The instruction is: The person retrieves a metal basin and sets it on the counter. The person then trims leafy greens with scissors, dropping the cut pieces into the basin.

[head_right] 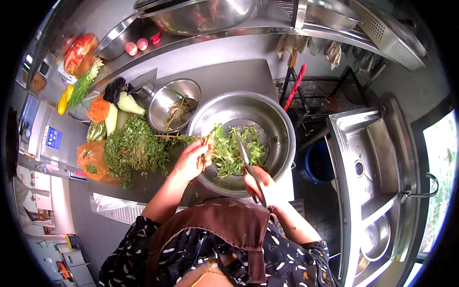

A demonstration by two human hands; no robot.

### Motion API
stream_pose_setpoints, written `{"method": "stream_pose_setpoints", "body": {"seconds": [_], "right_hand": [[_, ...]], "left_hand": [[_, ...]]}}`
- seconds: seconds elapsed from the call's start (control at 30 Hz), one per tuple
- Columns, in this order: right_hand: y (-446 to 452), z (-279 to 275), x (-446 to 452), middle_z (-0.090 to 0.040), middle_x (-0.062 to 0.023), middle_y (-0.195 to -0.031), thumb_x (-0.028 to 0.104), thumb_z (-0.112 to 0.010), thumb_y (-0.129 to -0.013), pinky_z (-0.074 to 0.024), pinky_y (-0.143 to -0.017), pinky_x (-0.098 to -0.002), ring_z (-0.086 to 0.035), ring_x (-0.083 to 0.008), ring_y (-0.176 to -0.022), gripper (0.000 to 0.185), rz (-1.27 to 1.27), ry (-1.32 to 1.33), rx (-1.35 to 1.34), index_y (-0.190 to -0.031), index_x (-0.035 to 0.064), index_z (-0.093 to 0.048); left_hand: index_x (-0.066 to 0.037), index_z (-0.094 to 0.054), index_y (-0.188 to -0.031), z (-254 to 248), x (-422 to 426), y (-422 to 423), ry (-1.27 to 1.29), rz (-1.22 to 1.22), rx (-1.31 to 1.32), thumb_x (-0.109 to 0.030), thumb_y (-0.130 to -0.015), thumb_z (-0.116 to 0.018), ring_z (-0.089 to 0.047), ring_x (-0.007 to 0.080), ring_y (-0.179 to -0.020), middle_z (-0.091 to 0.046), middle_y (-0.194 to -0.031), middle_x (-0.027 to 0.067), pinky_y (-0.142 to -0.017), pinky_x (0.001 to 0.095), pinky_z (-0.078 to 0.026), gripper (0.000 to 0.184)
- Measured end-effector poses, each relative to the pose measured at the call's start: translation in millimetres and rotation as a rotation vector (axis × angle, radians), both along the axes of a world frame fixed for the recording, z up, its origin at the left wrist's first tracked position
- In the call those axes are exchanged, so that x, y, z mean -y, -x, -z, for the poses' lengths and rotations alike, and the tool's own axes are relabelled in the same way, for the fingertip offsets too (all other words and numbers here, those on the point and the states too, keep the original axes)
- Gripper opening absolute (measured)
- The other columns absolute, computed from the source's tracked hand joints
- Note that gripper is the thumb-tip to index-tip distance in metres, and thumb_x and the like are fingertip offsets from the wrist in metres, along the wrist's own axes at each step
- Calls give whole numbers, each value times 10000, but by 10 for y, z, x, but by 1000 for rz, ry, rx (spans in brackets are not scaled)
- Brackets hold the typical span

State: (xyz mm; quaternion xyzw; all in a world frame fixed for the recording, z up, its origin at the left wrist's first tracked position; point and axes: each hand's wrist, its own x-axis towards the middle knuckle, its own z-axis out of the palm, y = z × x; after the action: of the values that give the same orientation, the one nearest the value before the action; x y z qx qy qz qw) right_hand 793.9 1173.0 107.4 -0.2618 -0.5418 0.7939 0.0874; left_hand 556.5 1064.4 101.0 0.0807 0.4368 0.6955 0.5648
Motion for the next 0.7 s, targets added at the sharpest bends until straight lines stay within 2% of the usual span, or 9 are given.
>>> {"method": "stream_pose_setpoints", "body": {"seconds": [0.07, 0.17, 0.2, 0.3, 0.33, 0.43, 0.7], "right_hand": [[-61, -127, 11, -477, 31, -746, 453, -568, -920, -389, -612, -216, -460, -66, -670, 555, -135, -41, -54, -1279, 41, -466], [-76, -131, 44, -478, 30, -750, 470, -561, -920, -390, -626, -219, -453, -66, -677, 565, -284, 109, -156, -1286, 51, -466], [-69, -153, 72, -486, 30, -762, 494, -560, -913, -388, -642, -223, -451, -67, -696, 574, -293, 112, -105, -1289, 68, -479], [-20, -141, 114, -493, 35, -766, 508, -567, -904, -384, -642, -219, -458, -69, -712, 567, -321, 109, 7, -1278, 86, -503], [3, -149, 123, -502, 37, -774, 562, -528, -901, -360, -661, -214, -446, -67, -727, 625, -338, 88, 19, -1285, 70, -494], [55, -103, 154, -502, 31, -773, 537, -516, -919, -363, -663, -214, -458, -70, -728, 594, -312, 44, 75, -1283, 68, -495], [191, -40, 189, -493, 18, -763, 467, -503, -951, -398, -659, -230, -472, -78, -705, 541, -297, 68, 50, -1311, 67, -454]], "left_hand": [[-93, -520, -1067, 97, -43, 51, 2, -50, -32, -99, -947, -532, -534, 119, -653, -539, -852, 11, -550, 252, -452, 120], [-118, -495, -1072, 66, -124, 69, -11, -103, -75, -136, -955, -537, -543, 124, -657, -523, -851, 10, -536, 256, -452, 126], [-132, -482, -1074, 9, -155, 48, 1, -120, -119, -195, -967, -536, -536, 106, -643, -525, -854, 9, -516, 236, -440, 135], [-132, -500, -1106, 74, -212, 75, 46, -173, -239, -200, -968, -528, -527, 128, -608, -546, -906, 16, -516, 263, -434, 156], [-124, -500, -1093, 55, -242, 31, 87, -215, -285, -219, -973, -525, -518, 111, -573, -545, -907, 15, -469, 234, -403, 156], [-111, -498, -1081, 100, -285, 10, 91, -234, -443, -213, -979, -512, -495, 88, -557, -539, -902, 13, -444, 210, -367, 144], [-114, -475, -1089, -15, -332, -109, 5, -239, -319, -238, -988, -500, -428, 67, -501, -486, -820, -2, -423, 192, -331, 162]]}}
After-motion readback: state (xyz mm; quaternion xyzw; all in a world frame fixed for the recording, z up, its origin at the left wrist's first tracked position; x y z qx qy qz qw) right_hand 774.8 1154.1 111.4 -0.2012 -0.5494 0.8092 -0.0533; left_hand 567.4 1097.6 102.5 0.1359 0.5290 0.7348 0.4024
